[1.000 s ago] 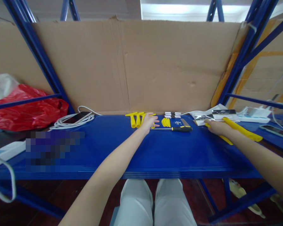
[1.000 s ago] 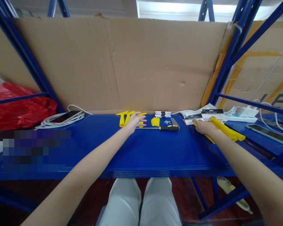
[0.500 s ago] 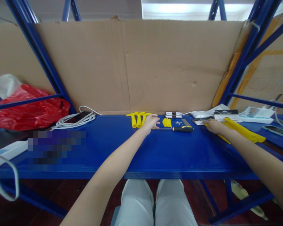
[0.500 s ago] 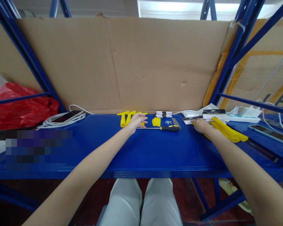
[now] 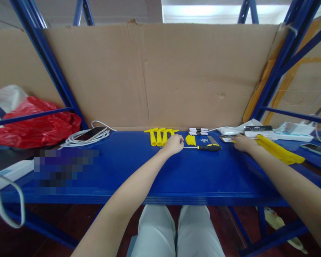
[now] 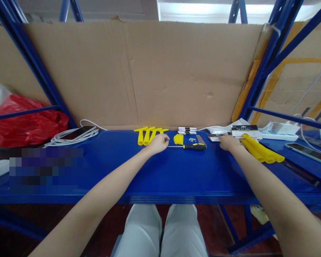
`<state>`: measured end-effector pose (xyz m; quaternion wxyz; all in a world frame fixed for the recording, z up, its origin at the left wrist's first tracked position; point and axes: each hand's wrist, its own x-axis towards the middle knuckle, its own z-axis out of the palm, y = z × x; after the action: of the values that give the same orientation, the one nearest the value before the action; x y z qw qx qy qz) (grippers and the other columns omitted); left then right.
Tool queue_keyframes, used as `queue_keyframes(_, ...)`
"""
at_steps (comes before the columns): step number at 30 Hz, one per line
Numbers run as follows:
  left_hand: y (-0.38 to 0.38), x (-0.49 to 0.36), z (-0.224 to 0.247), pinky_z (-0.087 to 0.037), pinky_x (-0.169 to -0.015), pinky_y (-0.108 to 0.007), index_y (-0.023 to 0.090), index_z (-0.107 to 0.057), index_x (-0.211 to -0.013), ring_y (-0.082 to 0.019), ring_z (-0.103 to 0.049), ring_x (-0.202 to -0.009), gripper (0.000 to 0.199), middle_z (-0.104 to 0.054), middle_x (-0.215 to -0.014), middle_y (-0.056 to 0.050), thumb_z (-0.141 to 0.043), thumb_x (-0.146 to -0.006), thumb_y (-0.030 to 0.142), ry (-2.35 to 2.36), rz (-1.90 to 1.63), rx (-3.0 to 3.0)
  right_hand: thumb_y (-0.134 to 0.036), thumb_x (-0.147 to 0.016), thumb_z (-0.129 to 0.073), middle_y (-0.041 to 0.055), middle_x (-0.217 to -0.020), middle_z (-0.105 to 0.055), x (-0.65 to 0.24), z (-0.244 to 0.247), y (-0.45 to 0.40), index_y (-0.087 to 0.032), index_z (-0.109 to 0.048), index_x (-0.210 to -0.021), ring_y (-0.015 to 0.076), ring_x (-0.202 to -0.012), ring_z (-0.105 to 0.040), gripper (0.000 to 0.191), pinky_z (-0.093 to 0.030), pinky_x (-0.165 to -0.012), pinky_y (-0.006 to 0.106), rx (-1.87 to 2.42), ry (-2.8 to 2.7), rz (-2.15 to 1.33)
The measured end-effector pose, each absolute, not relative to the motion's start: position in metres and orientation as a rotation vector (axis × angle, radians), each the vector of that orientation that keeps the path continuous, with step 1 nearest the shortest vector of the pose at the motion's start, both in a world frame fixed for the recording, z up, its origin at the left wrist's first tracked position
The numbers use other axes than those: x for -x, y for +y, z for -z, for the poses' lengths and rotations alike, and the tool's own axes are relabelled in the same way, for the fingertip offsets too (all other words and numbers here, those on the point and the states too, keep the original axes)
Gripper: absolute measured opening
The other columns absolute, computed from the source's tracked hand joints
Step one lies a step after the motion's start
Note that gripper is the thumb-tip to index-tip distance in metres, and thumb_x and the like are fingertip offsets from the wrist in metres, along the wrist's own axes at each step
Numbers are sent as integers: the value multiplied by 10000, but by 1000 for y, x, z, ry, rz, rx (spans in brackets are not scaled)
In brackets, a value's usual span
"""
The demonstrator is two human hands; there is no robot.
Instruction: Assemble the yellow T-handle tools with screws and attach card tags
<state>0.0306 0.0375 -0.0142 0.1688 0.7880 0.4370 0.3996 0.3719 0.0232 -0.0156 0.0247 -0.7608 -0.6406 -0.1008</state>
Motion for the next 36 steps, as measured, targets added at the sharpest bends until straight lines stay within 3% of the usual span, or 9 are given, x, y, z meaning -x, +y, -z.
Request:
queue_keyframes(6, 32, -29, 19, -339, -1063, -461, 208, -604, -634, -312, -559, -1126, 175, -665, -946, -104, -657, -629, 41, 1279, -1019, -2315, -212, -851, -432, 193, -1256, -582, -327, -20, 22, -144, -627, -1224, 324, -1138, -571, 426, -454, -919, 415, 2332, -1814, 404)
queue_keyframes(13, 39, -21, 22, -214, -1089, -564, 193, -618, -790, -341, -479, -1226, 152, -655, -1084, -149, -696, -672, 137, 1568, -1084, -2207, -221, -875, -404, 191, -1135, -658, -287, -11, 26, -102, -676, -1116, 297, -1091, -606, 382, -471, -890, 361, 2071, -1656, 322)
queue_keyframes(18, 40, -15, 18, -163, -1076, -638, 258, -597, -1172, -318, -459, -1268, 337, -636, -1218, -110, -547, -842, 301, 1664, -575, -2356, -199, -826, -489, 130, -1053, -701, -290, 9, 29, -133, -714, -1038, 251, -978, -652, 315, -494, -861, 335, 1929, -1754, 218)
queue_keyframes(20, 38, -15, 16, -180, -1066, -650, 264, -544, -1256, -306, -458, -1272, 375, -605, -1278, -104, -446, -902, 338, 1704, -388, -2456, -198, -811, -513, 108, -997, -717, -294, 12, 31, -140, -720, -1024, 232, -915, -664, 302, -503, -836, 322, 1865, -1765, 170)
queue_keyframes(23, 35, -16, 13, -225, -1065, -625, 271, -570, -1204, -288, -482, -1251, 332, -622, -1254, -75, -431, -913, 352, 1756, -364, -2490, -200, -794, -531, 94, -960, -726, -295, 13, 33, -145, -729, -981, 219, -862, -669, 278, -509, -818, 317, 1791, -1766, 139)
queue_keyframes(28, 34, -17, 9, -305, -1040, -580, 266, -604, -1099, -279, -538, -1180, 251, -660, -1155, -67, -476, -884, 286, 1884, -575, -2401, -185, -773, -544, 77, -934, -732, -291, 12, 31, -162, -736, -918, 207, -831, -670, 242, -510, -807, 309, 1723, -1776, 112)
queue_keyframes(32, 34, -19, 5, -424, -938, -465, 248, -601, -1030, -257, -583, -1097, 227, -655, -1104, -77, -458, -867, 183, 1917, -759, -2279, -169, -776, -551, 85, -950, -730, -287, 9, 27, -147, -732, -931, 212, -857, -669, 240, -503, -832, 314, 1757, -1742, 51)
queue_keyframes(36, 34, -20, 2, -438, -907, -388, 219, -592, -1001, -229, -589, -1062, 216, -643, -1064, -82, -447, -868, 132, 1839, -1024, -2262, -162, -777, -564, 89, -967, -725, -286, 9, 26, -147, -724, -920, 212, -874, -663, 214, -492, -861, 330, 1722, -1709, -11)
